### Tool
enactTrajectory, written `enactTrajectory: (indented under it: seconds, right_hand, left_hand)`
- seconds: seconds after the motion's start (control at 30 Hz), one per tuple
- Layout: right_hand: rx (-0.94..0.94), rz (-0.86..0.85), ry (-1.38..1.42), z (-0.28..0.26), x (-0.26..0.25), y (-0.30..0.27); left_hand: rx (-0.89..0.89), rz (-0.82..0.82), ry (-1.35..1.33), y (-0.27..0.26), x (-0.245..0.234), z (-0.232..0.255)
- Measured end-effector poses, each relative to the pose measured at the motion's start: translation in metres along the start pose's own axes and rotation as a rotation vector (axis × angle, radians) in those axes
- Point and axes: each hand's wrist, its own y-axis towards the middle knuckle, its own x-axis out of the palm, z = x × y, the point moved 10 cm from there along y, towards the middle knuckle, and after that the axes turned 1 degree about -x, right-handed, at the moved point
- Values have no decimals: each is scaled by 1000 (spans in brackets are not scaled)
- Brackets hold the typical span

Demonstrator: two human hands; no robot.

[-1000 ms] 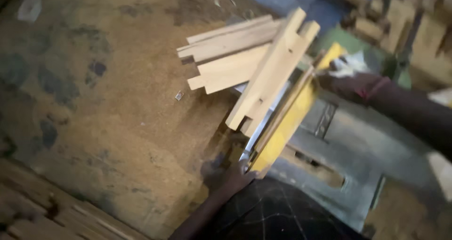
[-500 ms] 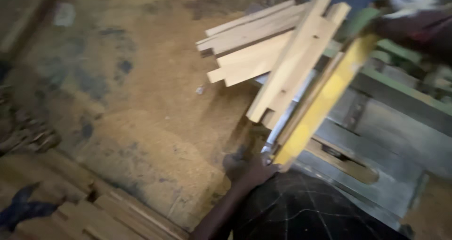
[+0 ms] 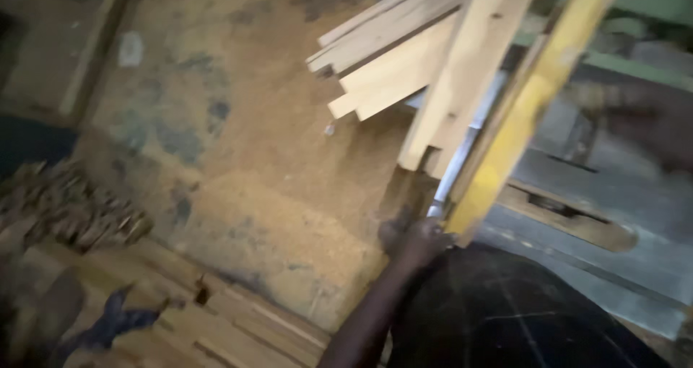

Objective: The person applies a yellow substance to wooden planks using a cloth. They repeatedly dip the cloth into a container of the substance and rub it onto the surface of the wood pieces.

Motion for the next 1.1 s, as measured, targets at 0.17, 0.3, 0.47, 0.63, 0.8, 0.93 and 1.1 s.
enactTrajectory:
  seconds: [0.17, 0.3, 0.47, 0.63, 0.8, 0.93, 1.1]
  right_hand:
    - [403, -13, 132, 47, 97, -128]
    - [383, -99, 329, 34, 147, -158]
    - [-215, -12, 49, -75, 183, -140]
    - [-176, 23, -502, -93, 221, -128]
    - [-98, -73, -752, -117, 245, -131]
    - [409, -176, -606, -117, 246, -143]
    - [97, 206, -678, -179, 214, -101]
  left_hand:
    - [37, -38, 62, 1, 7, -24]
    - [251, -34, 340, 14, 21, -10]
    - [9, -208, -100, -13, -1, 29]
    - [-199, -295, -442, -21, -1, 38]
    - [34, -408, -504, -10, 17, 26]
    - [-8, -408, -752, 2, 39, -10]
    - [-44, -415, -637, 7, 44, -35]
